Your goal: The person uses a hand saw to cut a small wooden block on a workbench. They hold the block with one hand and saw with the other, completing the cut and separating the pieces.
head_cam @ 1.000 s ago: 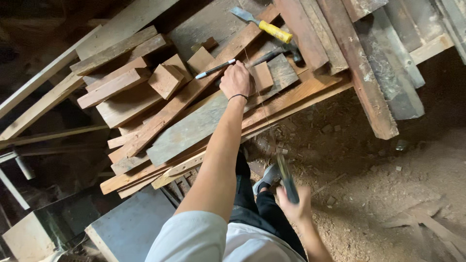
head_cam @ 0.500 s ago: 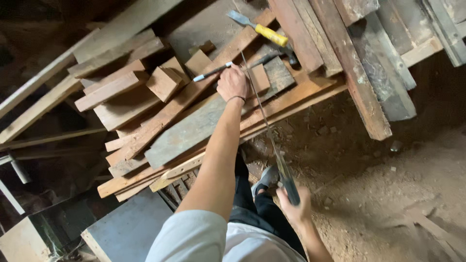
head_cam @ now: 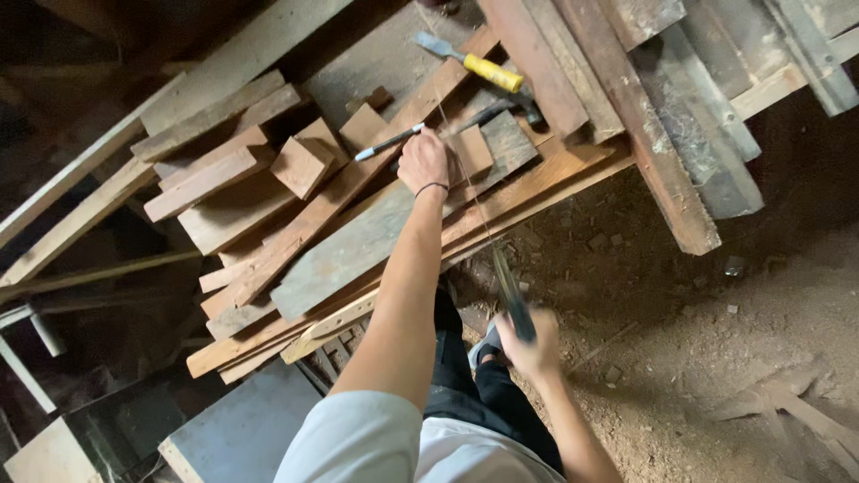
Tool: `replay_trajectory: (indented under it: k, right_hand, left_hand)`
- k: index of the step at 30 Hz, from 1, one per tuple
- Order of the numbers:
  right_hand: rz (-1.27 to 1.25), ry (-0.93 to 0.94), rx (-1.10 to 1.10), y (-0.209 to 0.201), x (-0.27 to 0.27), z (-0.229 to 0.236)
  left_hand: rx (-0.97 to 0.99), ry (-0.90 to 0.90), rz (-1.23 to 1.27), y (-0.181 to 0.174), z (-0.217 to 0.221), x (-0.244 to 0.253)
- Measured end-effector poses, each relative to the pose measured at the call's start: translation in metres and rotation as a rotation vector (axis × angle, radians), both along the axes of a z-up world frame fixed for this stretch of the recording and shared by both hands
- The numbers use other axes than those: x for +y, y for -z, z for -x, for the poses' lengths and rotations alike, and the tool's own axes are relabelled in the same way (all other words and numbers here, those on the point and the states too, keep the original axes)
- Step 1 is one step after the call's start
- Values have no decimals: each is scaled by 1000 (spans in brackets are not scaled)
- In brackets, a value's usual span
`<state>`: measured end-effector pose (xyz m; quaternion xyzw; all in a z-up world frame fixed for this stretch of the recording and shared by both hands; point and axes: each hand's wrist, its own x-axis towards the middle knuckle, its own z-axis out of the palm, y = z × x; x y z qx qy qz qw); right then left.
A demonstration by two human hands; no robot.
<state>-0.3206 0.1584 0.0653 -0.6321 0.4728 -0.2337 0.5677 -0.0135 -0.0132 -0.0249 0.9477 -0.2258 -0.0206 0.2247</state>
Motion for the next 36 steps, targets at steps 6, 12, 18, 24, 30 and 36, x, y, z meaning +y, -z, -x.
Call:
replay_trajectory:
  k: [6, 12, 18, 24, 30, 36]
  right_hand:
    - [-38, 53, 23, -13, 27, 28]
    - [151, 22, -112, 29, -58, -57]
    - [76, 32, -9, -7, 13, 13]
    - [47, -5, 26, 10, 9, 16]
    - [71, 7, -152, 55, -41, -46]
    - [54, 4, 68, -2, 32, 40]
  left_hand:
    - [-52, 52, 12, -4, 9, 12]
    - [-49, 18, 44, -2, 3, 2]
    - [-22, 22, 24, -2, 4, 1]
    - [-42, 52, 61, 7, 4, 10]
    - [-49, 10, 29, 19, -3, 6]
    - [-104, -20, -43, 13, 4, 2]
